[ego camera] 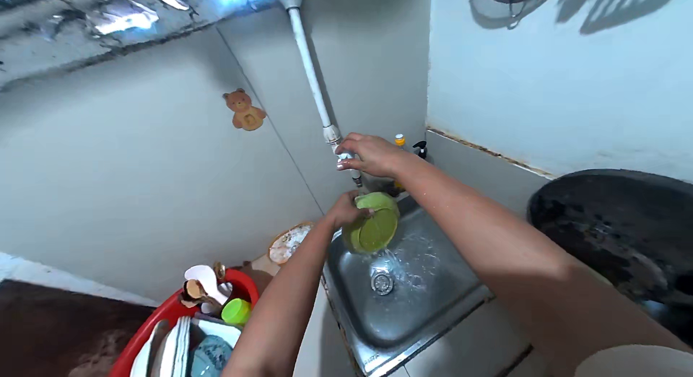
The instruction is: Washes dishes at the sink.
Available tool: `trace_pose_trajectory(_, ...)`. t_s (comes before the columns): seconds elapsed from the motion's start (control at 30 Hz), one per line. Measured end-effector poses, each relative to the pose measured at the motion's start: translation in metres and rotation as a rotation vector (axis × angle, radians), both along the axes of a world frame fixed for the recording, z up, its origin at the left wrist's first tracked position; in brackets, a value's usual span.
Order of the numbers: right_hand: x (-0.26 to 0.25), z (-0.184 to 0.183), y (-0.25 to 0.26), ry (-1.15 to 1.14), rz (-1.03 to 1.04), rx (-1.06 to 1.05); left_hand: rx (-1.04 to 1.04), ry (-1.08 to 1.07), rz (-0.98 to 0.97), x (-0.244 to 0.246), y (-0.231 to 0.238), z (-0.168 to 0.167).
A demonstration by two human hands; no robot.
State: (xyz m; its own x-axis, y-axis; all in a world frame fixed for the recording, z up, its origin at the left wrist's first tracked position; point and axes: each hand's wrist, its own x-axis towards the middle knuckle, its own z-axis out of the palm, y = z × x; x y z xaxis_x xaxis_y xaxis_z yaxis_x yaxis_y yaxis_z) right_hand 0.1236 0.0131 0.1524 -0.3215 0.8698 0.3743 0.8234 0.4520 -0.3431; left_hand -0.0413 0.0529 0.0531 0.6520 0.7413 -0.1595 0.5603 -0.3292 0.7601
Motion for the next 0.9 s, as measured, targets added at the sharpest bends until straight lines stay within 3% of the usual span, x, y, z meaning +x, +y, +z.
trace_pose_trajectory(0.23,-0.049,0.014,0.008,-0.031,-0.357,-0.019,-0.068,0.038,0.012,-0.085,-0.064,-0.027)
trace_pose_trajectory(0.33,-0.059,0.016,0.017,-0.123,-0.456,-0.039,-0.134,-0.097,0.148,-0.136,-0.099,-0.027)
trace_pose_trajectory(0.43,-0.065,0.017,0.021,-0.143,-0.492,-0.057,-0.204,-0.474,0.552,-0.206,-0.138,-0.02)
trace_pose_trajectory(0.63,-0.064,0.01,0.023,-0.126,-0.501,-0.043,-0.12,-1.414,1.393,-0.323,-0.187,-0.024)
trace_pose_trajectory(0.73,-0.061,0.008,0.026,-0.113,-0.5,-0.033,-0.079,-1.74,1.548,-0.357,-0.197,-0.033)
trace_pose_trajectory(0.9,-0.055,0.008,0.026,-0.114,-0.517,-0.035,-0.081,-1.995,1.708,-0.38,-0.203,-0.039)
